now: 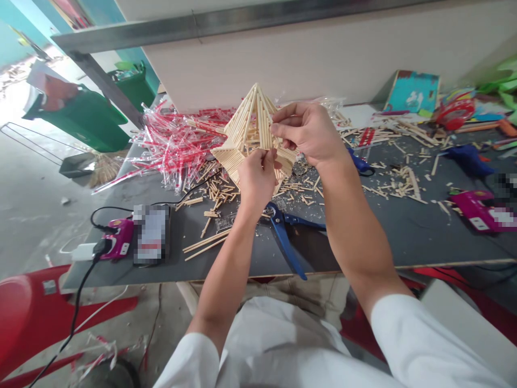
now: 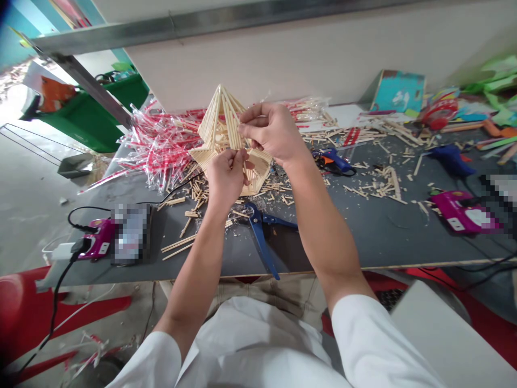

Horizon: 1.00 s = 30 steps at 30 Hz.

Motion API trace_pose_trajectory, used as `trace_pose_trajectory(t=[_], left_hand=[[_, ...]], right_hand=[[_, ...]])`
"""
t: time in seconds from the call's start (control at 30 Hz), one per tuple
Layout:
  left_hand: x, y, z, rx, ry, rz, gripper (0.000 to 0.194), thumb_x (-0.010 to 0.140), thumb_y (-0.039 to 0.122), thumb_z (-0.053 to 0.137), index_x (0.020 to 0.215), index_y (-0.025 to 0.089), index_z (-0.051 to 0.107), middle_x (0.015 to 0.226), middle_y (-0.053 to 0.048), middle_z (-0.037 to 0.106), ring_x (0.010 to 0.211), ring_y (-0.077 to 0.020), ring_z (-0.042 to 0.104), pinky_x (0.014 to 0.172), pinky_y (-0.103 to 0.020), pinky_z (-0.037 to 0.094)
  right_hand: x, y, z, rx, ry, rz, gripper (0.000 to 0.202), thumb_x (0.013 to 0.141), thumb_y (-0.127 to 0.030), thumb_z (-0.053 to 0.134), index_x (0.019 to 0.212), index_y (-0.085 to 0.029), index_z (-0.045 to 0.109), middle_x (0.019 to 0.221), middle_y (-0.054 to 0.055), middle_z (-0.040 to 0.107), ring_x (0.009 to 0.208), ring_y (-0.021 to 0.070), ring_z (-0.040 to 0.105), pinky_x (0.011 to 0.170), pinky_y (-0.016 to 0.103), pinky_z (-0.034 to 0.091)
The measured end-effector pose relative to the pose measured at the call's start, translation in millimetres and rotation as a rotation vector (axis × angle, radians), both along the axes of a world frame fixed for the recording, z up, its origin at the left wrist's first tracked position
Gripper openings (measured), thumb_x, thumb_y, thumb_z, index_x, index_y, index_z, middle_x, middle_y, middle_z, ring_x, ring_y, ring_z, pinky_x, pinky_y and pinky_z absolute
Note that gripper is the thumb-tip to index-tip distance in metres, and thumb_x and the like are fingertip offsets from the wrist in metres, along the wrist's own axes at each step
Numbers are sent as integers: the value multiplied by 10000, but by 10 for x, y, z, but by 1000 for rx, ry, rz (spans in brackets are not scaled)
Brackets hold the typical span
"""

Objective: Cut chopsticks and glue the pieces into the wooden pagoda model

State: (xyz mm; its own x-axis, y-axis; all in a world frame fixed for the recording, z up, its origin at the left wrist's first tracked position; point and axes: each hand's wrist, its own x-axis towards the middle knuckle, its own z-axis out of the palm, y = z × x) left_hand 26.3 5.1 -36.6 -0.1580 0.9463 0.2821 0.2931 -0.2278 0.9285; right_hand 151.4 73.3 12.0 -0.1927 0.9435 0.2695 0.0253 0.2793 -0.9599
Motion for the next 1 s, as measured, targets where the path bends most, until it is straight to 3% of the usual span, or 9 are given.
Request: trace_pose_trajectory(t=[0.23, 0.4, 0.53, 0.63, 0.73, 0.87, 1.0], left_hand=[[-51, -31, -13, -92, -83, -51, 117, 992, 235, 557, 957, 171, 648, 849, -65, 773, 660, -111, 648, 588, -236, 429], [-62, -68, -29, -49, -57, 13, 98, 978, 227, 600, 1063, 179, 612, 917, -65, 759, 735, -122, 664, 663, -251, 471], [-55, -79, 72, -167, -372, -96, 181, 1014, 185, 558, 1192, 190, 522, 940, -56, 756, 795, -125, 702, 742, -259, 533], [-115, -81, 182, -326, -609, -291, 86, 1018, 163, 559, 1101, 143, 569, 946, -92, 760, 828, -132, 720, 836, -284, 557], [-193, -61, 238, -397, -682, -410, 76, 1004, 145, 574, 980, 115, 640, 923, -101, 757, 795, -127, 714, 861, -288, 559], [-225, 14, 243, -435, -729, -441, 206, 1020, 112, 487, 932, 121, 674, 802, -49, 690, 699, -111, 673, 779, -273, 568], [-220, 100, 252, -465, -669, -432, 280, 1024, 130, 462, 870, 147, 695, 743, -37, 617, 674, -108, 648, 796, -276, 578]], right_hand=[[5, 7, -26, 20, -8, 0, 269, 788, -257, 884, 830, -198, 625, 588, -48, 561, 461, 53, 451, 409, 211, 386], [12, 3, -20, 11, -11, 7, 275, 792, -257, 887, 825, -199, 620, 567, -54, 544, 462, 57, 435, 419, 233, 361], [5, -9, 1, -6, -9, -9, 252, 794, -224, 875, 801, -205, 624, 553, -57, 546, 464, 69, 440, 435, 247, 357], [0, -31, 18, -20, -14, -12, 235, 813, -213, 861, 816, -201, 626, 567, -51, 567, 475, 66, 436, 450, 245, 351], [2, -53, 30, -22, -9, -13, 228, 810, -194, 861, 814, -199, 633, 575, -49, 570, 478, 61, 445, 452, 240, 353], [10, -59, 25, -39, 36, -8, 250, 729, -198, 907, 773, -215, 662, 571, -50, 575, 469, 74, 463, 427, 248, 350], [14, -34, -2, -29, 80, 8, 279, 669, -224, 940, 760, -230, 676, 575, -57, 592, 453, 77, 461, 409, 247, 329]])
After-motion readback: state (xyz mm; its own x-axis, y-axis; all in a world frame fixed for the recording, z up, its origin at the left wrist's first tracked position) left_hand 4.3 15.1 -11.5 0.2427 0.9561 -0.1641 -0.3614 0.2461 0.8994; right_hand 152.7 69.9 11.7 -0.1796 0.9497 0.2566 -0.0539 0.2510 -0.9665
